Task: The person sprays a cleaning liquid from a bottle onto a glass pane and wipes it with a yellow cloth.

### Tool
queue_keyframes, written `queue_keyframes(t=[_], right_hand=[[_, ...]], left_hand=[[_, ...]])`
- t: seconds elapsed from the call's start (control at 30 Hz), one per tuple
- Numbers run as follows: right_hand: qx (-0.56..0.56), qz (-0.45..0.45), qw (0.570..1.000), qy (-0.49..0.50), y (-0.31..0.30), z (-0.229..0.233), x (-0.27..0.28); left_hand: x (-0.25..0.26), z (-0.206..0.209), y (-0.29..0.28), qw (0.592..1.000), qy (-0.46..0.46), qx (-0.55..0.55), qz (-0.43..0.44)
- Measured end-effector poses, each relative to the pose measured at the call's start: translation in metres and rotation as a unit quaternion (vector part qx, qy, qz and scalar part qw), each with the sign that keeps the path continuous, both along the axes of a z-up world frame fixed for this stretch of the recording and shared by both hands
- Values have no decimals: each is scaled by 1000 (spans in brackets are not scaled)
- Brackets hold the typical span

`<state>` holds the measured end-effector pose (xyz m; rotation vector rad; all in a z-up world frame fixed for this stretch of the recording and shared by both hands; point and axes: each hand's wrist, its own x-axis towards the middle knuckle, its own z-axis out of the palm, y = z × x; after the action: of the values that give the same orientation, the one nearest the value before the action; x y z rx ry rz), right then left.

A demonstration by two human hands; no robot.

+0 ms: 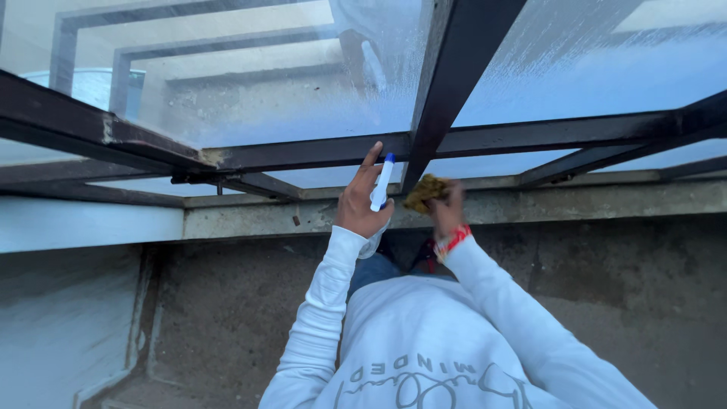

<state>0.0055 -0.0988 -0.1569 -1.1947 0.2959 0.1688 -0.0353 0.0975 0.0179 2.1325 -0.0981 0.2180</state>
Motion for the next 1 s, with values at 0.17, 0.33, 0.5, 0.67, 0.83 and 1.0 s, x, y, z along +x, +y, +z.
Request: queue_keyframes(t=[0.17, 0.33, 0.5, 0.67, 0.83, 1.0], right_hand=[[114, 100, 974, 165, 18, -48, 31], [350, -7, 922, 166, 23, 32, 29], [199, -136, 967, -82, 41, 108, 0], [-233, -230, 922, -206, 78, 21, 0], [55, -270, 956, -105, 97, 42, -10], [-135, -326, 886, -299, 90, 137, -8]], left_hand=[[-2, -4, -5, 1000, -22, -3, 16], [-1, 1, 6, 1000, 12, -2, -7], [0, -8, 29, 998, -7, 5, -66], [8, -14, 39, 994, 15, 0, -105], [9, -12, 51, 990, 41, -8, -137], [9, -10, 58, 987, 30, -2, -155]])
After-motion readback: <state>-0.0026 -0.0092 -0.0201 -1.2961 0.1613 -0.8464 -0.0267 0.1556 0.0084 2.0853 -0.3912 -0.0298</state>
